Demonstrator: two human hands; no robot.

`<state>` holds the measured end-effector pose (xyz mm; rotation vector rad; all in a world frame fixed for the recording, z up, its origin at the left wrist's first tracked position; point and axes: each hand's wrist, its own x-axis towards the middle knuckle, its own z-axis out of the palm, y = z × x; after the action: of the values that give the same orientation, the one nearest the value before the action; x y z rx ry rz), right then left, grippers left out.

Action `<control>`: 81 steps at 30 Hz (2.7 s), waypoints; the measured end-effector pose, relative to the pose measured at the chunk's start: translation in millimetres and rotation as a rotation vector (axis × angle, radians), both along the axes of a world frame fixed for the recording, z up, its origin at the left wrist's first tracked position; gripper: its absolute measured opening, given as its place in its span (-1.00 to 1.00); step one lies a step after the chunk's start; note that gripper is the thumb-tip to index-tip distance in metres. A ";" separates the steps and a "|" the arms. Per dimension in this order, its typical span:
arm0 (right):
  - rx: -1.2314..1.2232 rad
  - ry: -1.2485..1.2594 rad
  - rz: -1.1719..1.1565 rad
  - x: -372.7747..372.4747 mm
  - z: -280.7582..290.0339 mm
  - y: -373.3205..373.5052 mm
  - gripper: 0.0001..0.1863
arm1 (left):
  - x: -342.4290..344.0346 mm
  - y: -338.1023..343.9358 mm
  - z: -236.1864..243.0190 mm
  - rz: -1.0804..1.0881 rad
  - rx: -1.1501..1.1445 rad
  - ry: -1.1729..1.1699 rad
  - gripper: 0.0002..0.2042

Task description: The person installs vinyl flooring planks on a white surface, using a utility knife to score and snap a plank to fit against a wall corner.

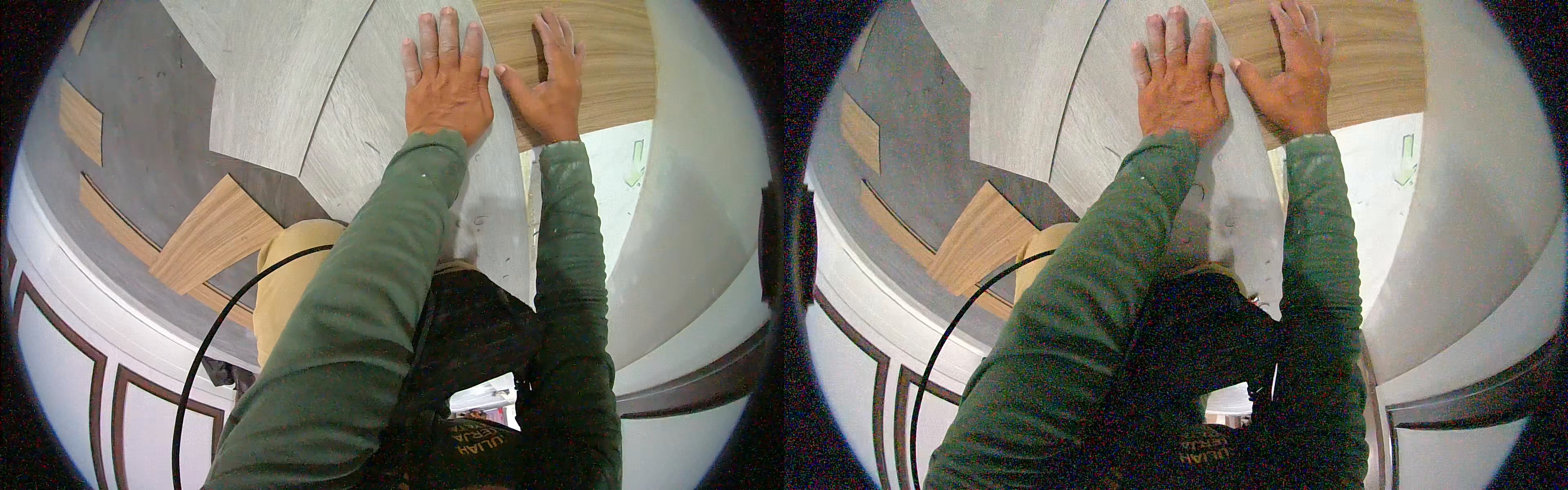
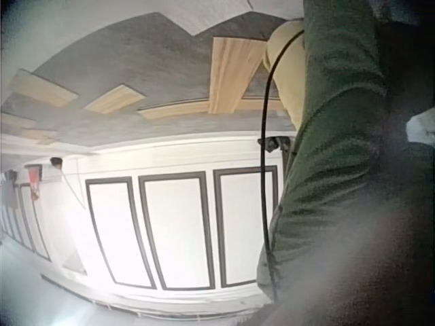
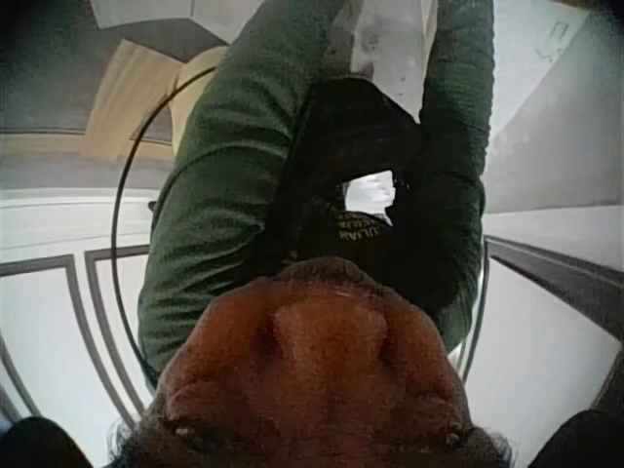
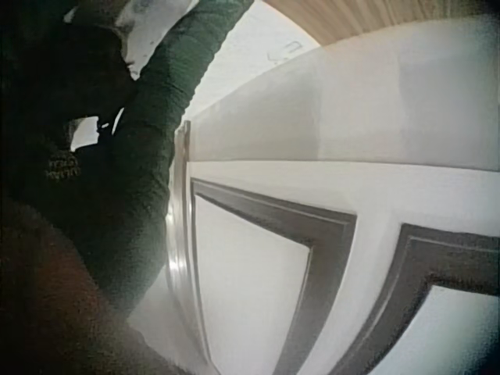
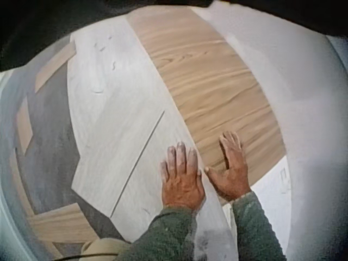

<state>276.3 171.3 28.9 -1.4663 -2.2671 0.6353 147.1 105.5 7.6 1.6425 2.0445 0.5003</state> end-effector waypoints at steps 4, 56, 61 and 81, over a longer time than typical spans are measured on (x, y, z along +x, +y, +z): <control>0.005 -0.030 0.017 -0.5 -0.1 0.3 -0.18 | 1.0 -5.5 -18.4 -0.004 0.061 0.119 -0.36; -0.288 0.926 -1.614 96.5 -16.7 -21.6 -0.55 | 12.2 -7.0 -5.8 -0.163 -0.112 0.382 -0.52; -0.302 0.861 -1.619 97.4 -17.2 -19.0 -0.58 | 12.6 -5.1 -5.0 -0.170 -0.116 0.396 -0.53; -0.274 0.868 -1.674 96.5 -19.8 -14.9 -0.60 | 11.3 -7.9 -8.3 -0.177 -0.101 0.385 -0.52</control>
<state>372.8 156.4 9.1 -1.9660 0.0019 0.6920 158.4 97.6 -0.8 1.9514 2.1133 0.0173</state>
